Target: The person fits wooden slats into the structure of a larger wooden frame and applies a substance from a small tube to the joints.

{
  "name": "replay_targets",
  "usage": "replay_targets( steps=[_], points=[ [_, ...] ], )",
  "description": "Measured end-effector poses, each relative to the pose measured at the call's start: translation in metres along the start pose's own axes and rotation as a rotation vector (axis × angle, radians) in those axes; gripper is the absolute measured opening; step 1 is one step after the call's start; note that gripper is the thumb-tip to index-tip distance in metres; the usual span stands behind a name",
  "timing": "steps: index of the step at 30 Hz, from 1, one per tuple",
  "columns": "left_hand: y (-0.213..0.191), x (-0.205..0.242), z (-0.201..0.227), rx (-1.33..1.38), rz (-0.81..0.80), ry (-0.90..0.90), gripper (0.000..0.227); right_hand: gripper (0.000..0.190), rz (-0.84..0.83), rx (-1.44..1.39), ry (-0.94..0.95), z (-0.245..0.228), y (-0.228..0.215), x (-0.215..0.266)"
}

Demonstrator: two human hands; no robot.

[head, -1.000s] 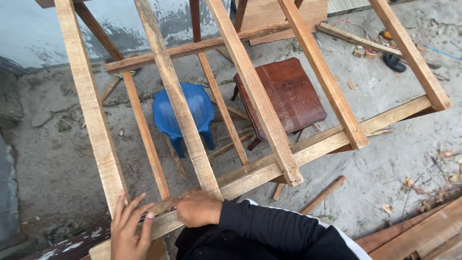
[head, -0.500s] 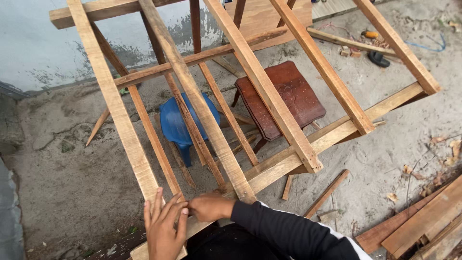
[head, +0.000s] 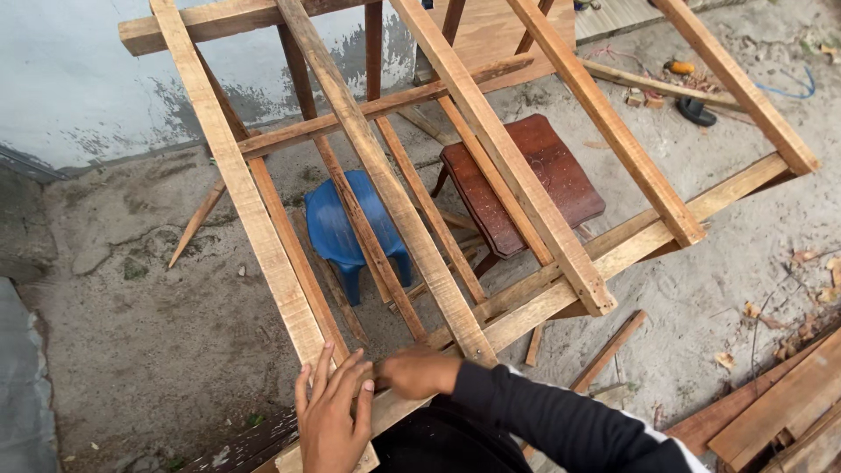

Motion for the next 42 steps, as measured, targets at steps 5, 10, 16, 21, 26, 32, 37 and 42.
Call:
replay_targets(
  steps=[5, 10, 16, 21, 26, 32, 37, 42],
  points=[
    [0.005, -0.003, -0.006, -0.011, -0.032, -0.036, 0.028, 0.028, -0.008, 0.287, 0.102, 0.015, -0.006, 0.006],
    [0.014, 0.000, -0.015, -0.030, -0.056, -0.056, 0.029, 0.025, -0.006, 0.012, 0.190, 0.017, -0.010, 0.012],
    [0.021, 0.002, -0.021, -0.065, -0.067, -0.094, 0.026, 0.021, -0.102, 0.178, 0.185, 0.019, -0.006, 0.015],
    [0.018, 0.001, -0.019, -0.040, -0.034, -0.064, 0.025, 0.030, 0.103, 0.113, 0.065, 0.012, -0.012, 0.010],
    [0.018, 0.002, -0.016, -0.041, -0.012, -0.057, 0.025, 0.040, -0.075, 0.223, 0.192, 0.027, 0.001, 0.017],
    [0.018, 0.002, -0.015, -0.066, -0.052, -0.052, 0.026, 0.030, -0.022, 0.111, 0.177, 0.015, -0.013, 0.019],
    [0.016, -0.002, -0.012, -0.088, -0.053, -0.066, 0.028, 0.028, -0.100, 0.018, 0.139, 0.002, -0.023, 0.026],
    [0.002, -0.002, -0.004, -0.045, 0.034, 0.049, 0.031, 0.037, 0.038, -0.108, 0.053, -0.019, -0.036, 0.026]
  ],
)
Point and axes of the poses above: each hand's wrist, its own x-axis away from the middle knuckle, its own y-axis out of the palm, z = x × y, the point moved 7 cm from there along -x, towards the middle knuckle, and after that the axes turned 15 degrees about z, right-handed, at the moved point
